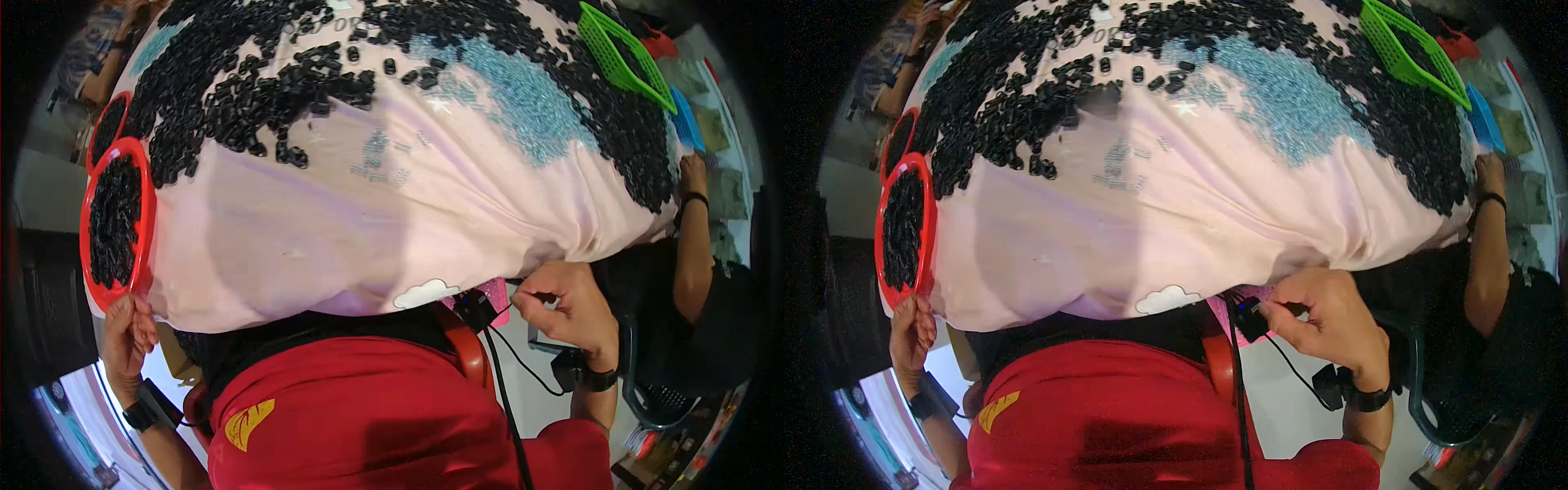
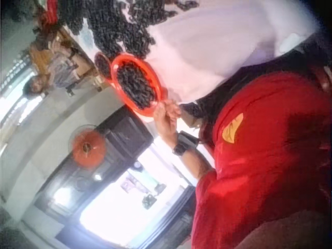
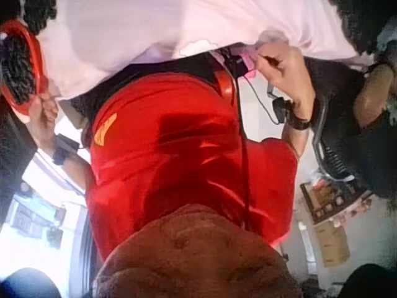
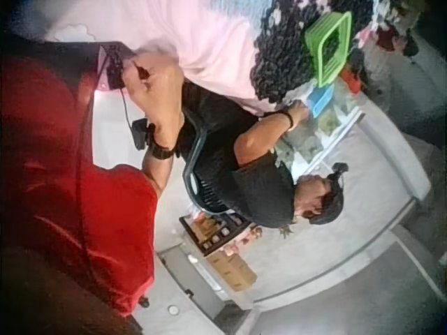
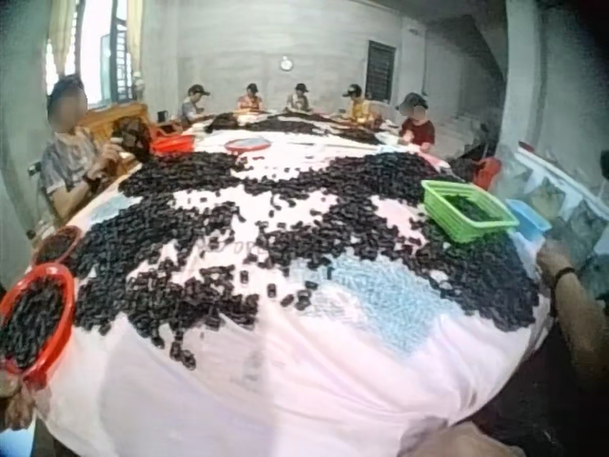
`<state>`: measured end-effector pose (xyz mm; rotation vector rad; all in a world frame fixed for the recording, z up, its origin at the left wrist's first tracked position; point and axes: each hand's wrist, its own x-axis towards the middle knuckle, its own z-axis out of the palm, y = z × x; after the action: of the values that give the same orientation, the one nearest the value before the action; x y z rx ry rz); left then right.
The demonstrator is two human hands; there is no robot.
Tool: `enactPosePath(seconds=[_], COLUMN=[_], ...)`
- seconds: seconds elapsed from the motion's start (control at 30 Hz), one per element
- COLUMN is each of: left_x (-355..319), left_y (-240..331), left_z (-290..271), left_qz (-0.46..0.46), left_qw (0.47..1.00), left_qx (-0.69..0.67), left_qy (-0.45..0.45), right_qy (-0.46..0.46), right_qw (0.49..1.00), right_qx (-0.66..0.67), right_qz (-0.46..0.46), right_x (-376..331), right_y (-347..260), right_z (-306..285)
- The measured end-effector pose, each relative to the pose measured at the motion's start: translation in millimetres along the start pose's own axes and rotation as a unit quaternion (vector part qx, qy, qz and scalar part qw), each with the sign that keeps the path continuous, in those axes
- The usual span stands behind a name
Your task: Assembling small black plastic components by hand at a production table.
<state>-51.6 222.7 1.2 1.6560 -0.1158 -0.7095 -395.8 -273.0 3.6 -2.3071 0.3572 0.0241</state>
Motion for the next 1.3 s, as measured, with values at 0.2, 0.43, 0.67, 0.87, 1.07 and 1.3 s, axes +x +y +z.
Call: enactPosePath(seconds=[0.2, 0.43, 0.67, 0.87, 1.07, 1.3], left_x=[-14, -10, -25, -32, -27, -43], left_y=[-50, -99, -115, -129, -124, -181], left_z=[-39, -66, -78, -43, -44, -70], left_qz=[-0.086, -0.201, -0.243, -0.366, -0.441, -0.483], left_qw=[0.996, 0.968, 0.959, 0.921, 0.875, 0.846], left_qx=[-0.002, -0.135, -0.132, -0.098, -0.159, 0.219], left_qy=[-0.015, 0.061, 0.053, 0.086, 0.124, -0.044], right_qy=[-0.073, -0.114, -0.243, -0.153, -0.177, -0.191], right_qw=[0.990, 0.972, 0.871, 0.809, 0.749, 0.808], right_qx=[0.035, 0.108, 0.306, 0.438, 0.450, 0.377], right_qz=[0.114, 0.176, 0.299, 0.361, 0.453, 0.409], right_x=[-27, -19, -4, -51, 17, 75], right_y=[36, 83, 112, 195, 169, 162], right_z=[43, 132, 171, 231, 200, 185])
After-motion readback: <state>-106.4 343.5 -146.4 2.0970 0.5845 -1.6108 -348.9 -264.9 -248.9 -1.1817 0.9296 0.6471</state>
